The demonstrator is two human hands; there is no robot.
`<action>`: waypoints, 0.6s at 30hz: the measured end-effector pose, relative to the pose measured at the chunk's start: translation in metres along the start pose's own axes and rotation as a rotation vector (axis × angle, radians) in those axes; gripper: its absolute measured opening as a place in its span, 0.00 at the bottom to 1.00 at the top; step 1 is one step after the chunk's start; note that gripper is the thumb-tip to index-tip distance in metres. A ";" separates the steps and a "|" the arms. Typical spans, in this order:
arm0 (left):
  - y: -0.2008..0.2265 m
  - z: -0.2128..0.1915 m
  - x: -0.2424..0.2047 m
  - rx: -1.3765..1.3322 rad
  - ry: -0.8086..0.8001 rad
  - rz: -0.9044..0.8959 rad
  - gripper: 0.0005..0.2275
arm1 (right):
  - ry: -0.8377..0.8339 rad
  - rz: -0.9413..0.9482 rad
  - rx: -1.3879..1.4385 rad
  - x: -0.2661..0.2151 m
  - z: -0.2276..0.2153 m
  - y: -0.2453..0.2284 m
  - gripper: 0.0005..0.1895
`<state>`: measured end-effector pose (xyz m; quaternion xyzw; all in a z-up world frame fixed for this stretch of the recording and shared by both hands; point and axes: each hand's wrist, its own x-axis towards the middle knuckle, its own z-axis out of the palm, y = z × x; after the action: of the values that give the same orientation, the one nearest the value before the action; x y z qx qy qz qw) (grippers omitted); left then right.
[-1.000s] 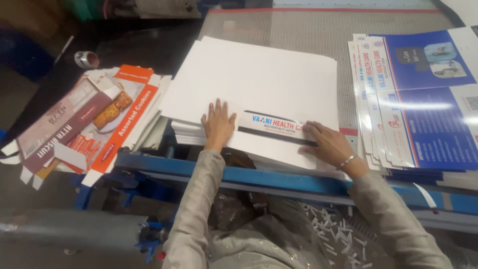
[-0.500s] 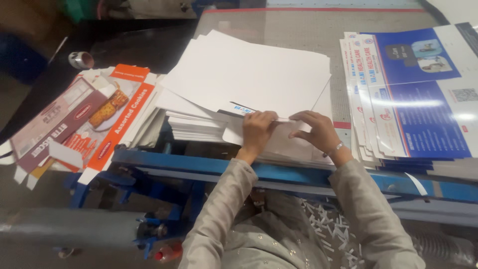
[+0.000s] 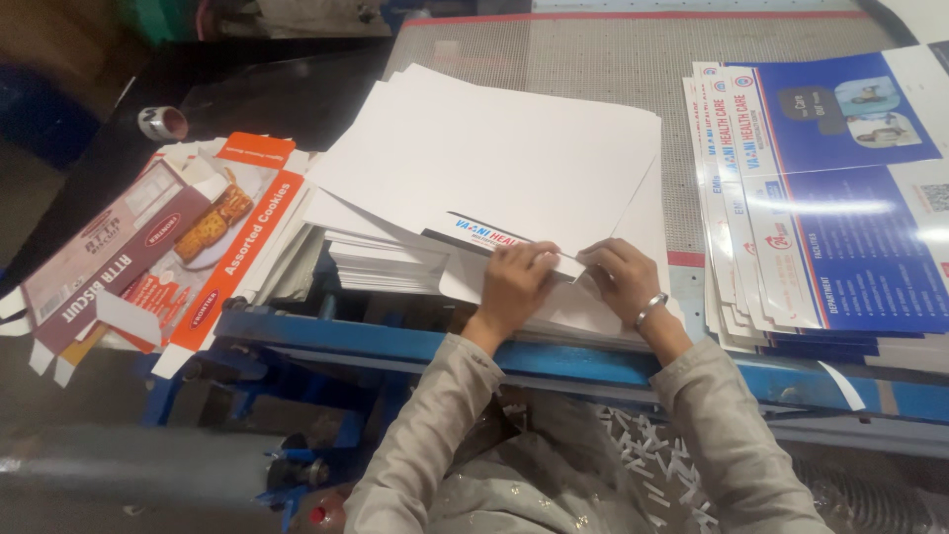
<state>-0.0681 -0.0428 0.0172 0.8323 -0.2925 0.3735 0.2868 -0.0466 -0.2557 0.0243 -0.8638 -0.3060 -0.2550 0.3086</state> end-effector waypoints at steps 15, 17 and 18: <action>0.016 -0.001 0.007 -0.259 0.100 -0.010 0.05 | -0.011 -0.226 -0.061 0.007 -0.005 -0.019 0.08; 0.018 -0.002 0.007 -0.261 0.087 -0.062 0.05 | -0.036 -0.224 -0.064 0.006 -0.001 -0.018 0.07; 0.018 -0.003 0.007 -0.256 0.069 -0.095 0.04 | -0.046 -0.223 -0.066 0.004 0.001 -0.017 0.07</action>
<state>-0.0776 -0.0546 0.0290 0.7885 -0.2879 0.3475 0.4180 -0.0550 -0.2427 0.0325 -0.8398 -0.3985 -0.2777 0.2426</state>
